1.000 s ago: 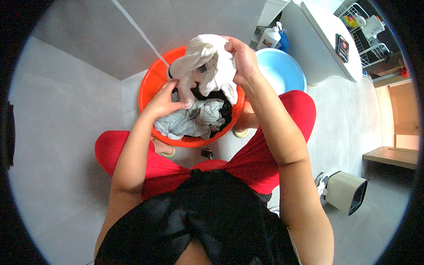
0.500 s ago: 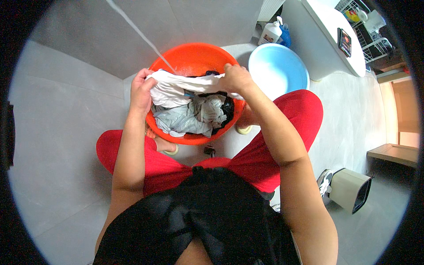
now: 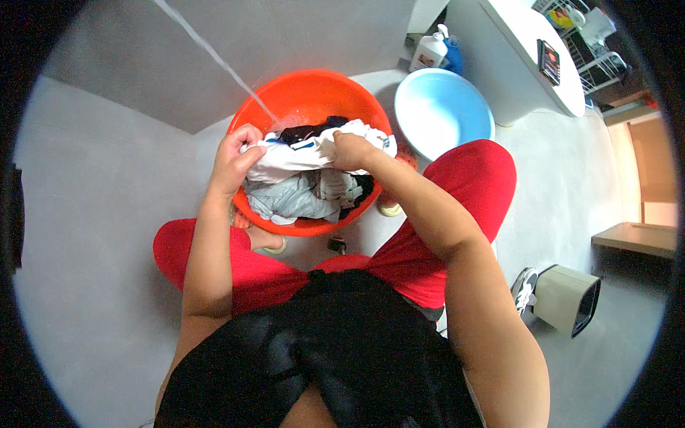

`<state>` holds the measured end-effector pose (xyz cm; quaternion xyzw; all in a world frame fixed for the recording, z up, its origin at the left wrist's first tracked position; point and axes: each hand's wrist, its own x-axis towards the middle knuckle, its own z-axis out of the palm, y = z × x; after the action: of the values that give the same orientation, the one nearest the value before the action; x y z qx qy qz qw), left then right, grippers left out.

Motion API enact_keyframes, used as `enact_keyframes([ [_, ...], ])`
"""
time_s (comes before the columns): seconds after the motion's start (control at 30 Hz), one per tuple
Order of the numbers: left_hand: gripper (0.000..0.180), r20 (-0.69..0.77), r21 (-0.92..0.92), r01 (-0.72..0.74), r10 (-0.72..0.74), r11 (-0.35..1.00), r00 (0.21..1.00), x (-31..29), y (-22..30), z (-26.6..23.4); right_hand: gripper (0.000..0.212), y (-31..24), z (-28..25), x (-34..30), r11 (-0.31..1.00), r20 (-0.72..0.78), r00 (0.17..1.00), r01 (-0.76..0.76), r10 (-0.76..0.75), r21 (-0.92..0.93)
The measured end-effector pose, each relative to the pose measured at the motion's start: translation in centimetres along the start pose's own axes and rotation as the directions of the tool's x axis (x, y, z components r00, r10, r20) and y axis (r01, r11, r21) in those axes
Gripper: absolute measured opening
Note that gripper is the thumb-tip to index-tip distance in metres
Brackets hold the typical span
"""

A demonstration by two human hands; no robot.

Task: The person washes dark and light clothing by hand in a large orange basin filled with soapy water under a running tap.

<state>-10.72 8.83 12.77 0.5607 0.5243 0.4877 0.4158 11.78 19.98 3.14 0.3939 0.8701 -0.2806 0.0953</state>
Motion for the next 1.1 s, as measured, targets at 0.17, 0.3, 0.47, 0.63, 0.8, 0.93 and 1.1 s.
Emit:
enact_keyframes([
  [0.17,0.035,-0.034,0.356,0.146,-0.143,0.923,0.989,-0.5,-0.7,-0.2,0.036,-1.0,-2.6,-1.0,0.994,-0.064,0.998,-0.017,0.024,0.104],
  [0.3,0.073,0.008,0.664,0.165,-0.228,0.729,0.974,-1.1,1.0,0.7,0.036,-0.6,-3.8,-1.8,0.996,-0.237,0.967,0.082,-0.089,-0.039],
  [0.47,0.095,0.058,0.775,0.145,-0.298,0.615,0.953,-2.2,-0.2,-0.8,0.030,0.4,-5.9,-1.7,0.828,-0.400,0.910,0.140,0.108,0.543],
  [0.63,0.046,-0.242,0.670,0.367,-0.277,0.646,0.930,-1.3,-2.7,-3.3,0.043,0.0,-9.2,-3.3,0.639,-0.436,0.885,0.242,0.163,0.730],
  [0.8,0.032,-0.329,-0.073,0.279,-0.287,0.958,0.900,-1.4,0.4,-2.6,0.045,1.3,-11.0,-4.8,0.582,-0.353,0.936,0.290,-0.005,0.760],
  [0.93,0.038,-0.189,-0.402,0.109,-0.199,0.909,0.962,-1.6,1.2,-3.4,0.021,1.0,-12.4,-5.3,0.534,-0.605,0.793,0.482,0.072,0.695],
  [1.1,0.037,-0.164,-0.545,0.105,-0.228,0.832,0.960,-1.6,1.5,-2.8,0.018,-0.4,-12.6,-5.3,0.391,-0.638,0.761,0.556,0.117,0.734],
])
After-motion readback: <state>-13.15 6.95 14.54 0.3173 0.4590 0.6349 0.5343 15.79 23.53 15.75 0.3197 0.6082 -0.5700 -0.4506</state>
